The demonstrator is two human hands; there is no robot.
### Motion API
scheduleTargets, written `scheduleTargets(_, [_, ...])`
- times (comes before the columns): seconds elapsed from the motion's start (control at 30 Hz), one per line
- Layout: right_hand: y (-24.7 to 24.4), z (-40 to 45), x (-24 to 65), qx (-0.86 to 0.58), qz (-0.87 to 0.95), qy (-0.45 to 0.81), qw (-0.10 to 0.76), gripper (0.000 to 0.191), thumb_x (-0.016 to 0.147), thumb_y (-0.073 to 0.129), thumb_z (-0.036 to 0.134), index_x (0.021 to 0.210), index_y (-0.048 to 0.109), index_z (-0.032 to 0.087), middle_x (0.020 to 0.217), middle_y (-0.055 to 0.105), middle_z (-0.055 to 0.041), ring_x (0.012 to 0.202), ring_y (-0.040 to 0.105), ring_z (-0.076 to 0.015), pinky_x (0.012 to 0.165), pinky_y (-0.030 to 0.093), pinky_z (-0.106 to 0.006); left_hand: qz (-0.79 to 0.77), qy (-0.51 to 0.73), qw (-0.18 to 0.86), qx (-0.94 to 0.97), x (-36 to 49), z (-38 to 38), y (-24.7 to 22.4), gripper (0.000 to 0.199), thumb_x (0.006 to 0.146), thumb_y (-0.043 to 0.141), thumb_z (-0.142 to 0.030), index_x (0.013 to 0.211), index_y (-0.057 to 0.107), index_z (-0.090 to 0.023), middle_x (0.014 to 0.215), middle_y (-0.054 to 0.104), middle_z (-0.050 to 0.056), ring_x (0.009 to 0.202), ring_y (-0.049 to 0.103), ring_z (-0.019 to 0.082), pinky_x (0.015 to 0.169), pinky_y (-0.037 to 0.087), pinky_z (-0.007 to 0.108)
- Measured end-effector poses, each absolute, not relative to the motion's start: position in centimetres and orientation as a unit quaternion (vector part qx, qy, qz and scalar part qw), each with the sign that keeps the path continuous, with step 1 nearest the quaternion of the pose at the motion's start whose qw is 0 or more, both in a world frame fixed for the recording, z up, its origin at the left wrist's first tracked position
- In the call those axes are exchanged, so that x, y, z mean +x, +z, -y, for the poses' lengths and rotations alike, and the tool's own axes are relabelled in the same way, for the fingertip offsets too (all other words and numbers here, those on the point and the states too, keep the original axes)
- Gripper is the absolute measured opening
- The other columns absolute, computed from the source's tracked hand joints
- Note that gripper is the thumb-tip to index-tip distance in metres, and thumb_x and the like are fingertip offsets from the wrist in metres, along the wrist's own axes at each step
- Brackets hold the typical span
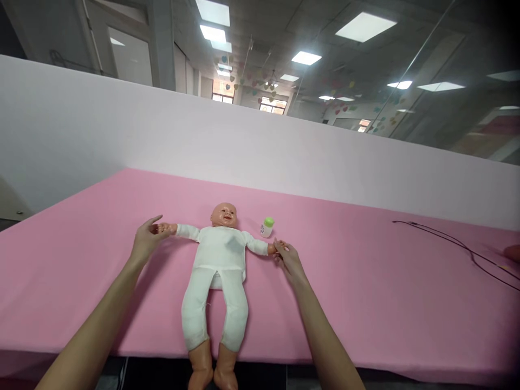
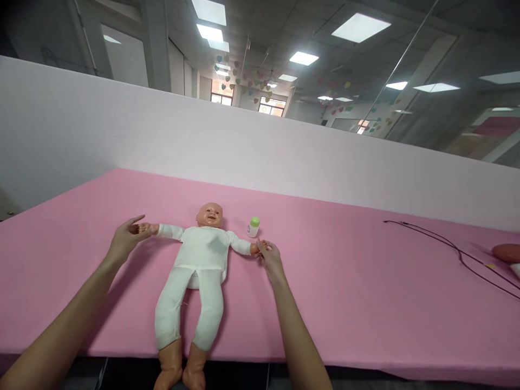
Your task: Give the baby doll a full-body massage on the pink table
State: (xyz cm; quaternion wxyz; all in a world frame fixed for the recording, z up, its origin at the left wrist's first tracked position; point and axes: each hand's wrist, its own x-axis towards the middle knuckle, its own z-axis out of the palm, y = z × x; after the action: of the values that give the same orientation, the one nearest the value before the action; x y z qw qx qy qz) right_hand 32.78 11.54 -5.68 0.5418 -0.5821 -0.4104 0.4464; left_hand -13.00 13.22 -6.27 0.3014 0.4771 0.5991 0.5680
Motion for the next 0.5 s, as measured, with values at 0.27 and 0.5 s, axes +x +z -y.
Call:
scheduleTargets(0.27, [-6.2,-11.8,29.0,-0.52,0.506,0.431,0.537,0.055,0.076,0.085,0.059,0.108,0.07,0.017,0.091,0.077,-0.0081,0.085,0.073,-0.0258,0.075,0.059,-0.036,-0.509,0.614,0.32,0.511,-6.6,-13.8,-6.8,0.023,0.079,0.08,-0.038,0.094,0.076,-0.021,0.103,0.079,0.011,0.097,0.073,0.03,0.086,0.059,0.044])
scheduleTargets(0.5, [-5.9,-10.8,25.6,-0.357,0.846,0.086,0.386,0.026,0.105,0.052,0.025,0.119,0.073,0.025,0.115,0.078,-0.0094,0.101,0.073,-0.0254,0.088,0.058,-0.041,-0.331,0.449,0.159,0.814,-4.8,-12.8,-7.8,0.028,0.101,0.058,-0.024,0.119,0.079,-0.029,0.126,0.077,0.005,0.12,0.07,0.026,0.106,0.053,0.044])
